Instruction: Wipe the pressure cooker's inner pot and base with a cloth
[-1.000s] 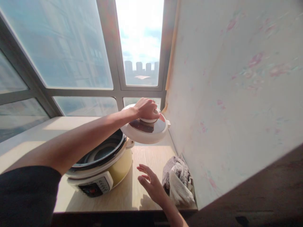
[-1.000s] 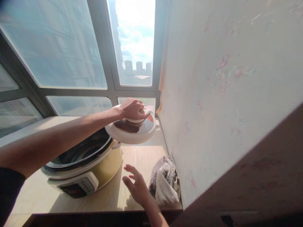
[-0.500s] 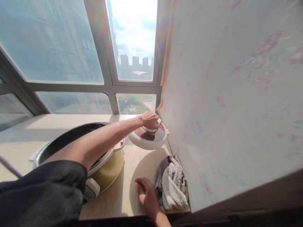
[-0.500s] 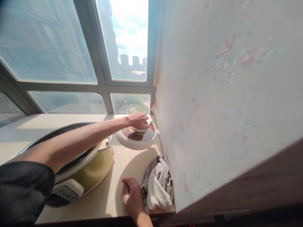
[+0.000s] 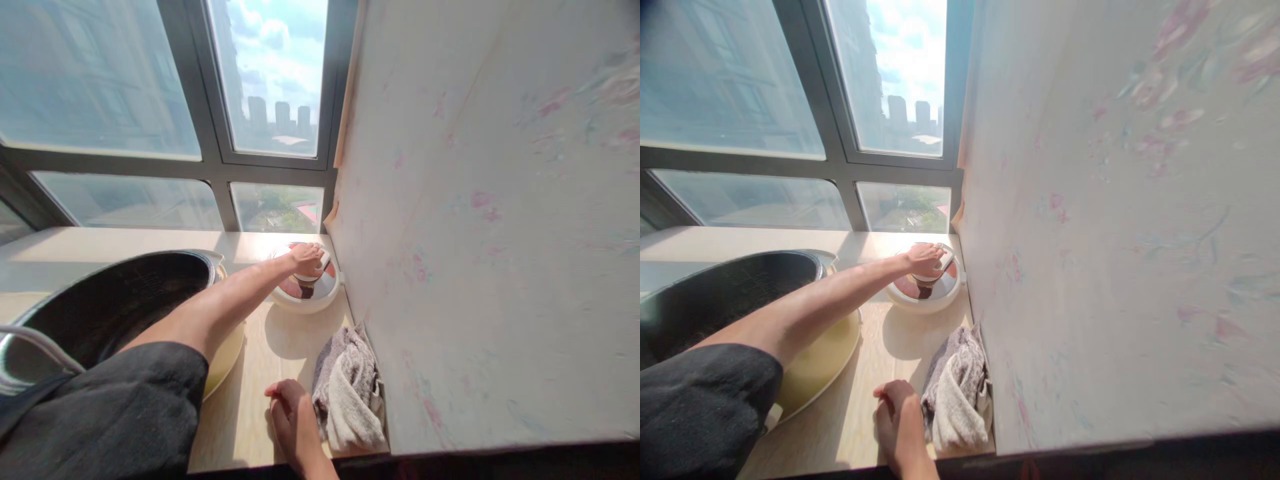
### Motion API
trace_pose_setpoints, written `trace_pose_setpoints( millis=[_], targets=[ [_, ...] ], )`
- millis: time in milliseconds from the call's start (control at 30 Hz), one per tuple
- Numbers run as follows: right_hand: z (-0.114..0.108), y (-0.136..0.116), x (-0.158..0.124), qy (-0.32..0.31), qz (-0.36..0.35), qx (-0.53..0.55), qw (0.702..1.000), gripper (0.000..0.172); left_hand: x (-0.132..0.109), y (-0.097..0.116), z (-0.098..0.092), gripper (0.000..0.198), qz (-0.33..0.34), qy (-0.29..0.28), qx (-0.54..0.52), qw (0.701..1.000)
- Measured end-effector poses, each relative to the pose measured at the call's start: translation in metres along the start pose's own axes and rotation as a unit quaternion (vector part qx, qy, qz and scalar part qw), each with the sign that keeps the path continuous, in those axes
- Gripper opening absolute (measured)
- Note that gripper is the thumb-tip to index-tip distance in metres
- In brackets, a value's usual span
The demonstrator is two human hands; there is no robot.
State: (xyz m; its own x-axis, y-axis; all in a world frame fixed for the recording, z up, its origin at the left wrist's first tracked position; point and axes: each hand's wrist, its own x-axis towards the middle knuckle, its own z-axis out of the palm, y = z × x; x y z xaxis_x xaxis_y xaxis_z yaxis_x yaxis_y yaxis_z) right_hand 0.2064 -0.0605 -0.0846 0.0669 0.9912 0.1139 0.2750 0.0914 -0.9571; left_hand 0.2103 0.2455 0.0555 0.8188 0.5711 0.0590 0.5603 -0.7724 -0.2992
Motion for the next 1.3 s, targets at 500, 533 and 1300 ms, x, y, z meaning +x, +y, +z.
trace_pose_setpoints(
  millis=[500, 533, 1300],
  targets=[
    [-0.003, 0.006, -0.004, -0.03, -0.027, -0.006, 0.999, 0.024, 0.003, -0.013, 0.029, 0.055, -0.005, -0.038, -0.008, 0.999],
    [-0.003, 0.007, -0.004, -0.032, -0.031, -0.008, 0.999, 0.024, 0.004, -0.013, 0.03, 0.054, -0.006, -0.04, -0.01, 0.999],
    [-0.005, 0.009, -0.004, -0.032, -0.02, 0.011, 0.999, 0.023, -0.002, -0.002, 0.038, 0.046, -0.065, -0.085, -0.069, 0.992]
  ],
)
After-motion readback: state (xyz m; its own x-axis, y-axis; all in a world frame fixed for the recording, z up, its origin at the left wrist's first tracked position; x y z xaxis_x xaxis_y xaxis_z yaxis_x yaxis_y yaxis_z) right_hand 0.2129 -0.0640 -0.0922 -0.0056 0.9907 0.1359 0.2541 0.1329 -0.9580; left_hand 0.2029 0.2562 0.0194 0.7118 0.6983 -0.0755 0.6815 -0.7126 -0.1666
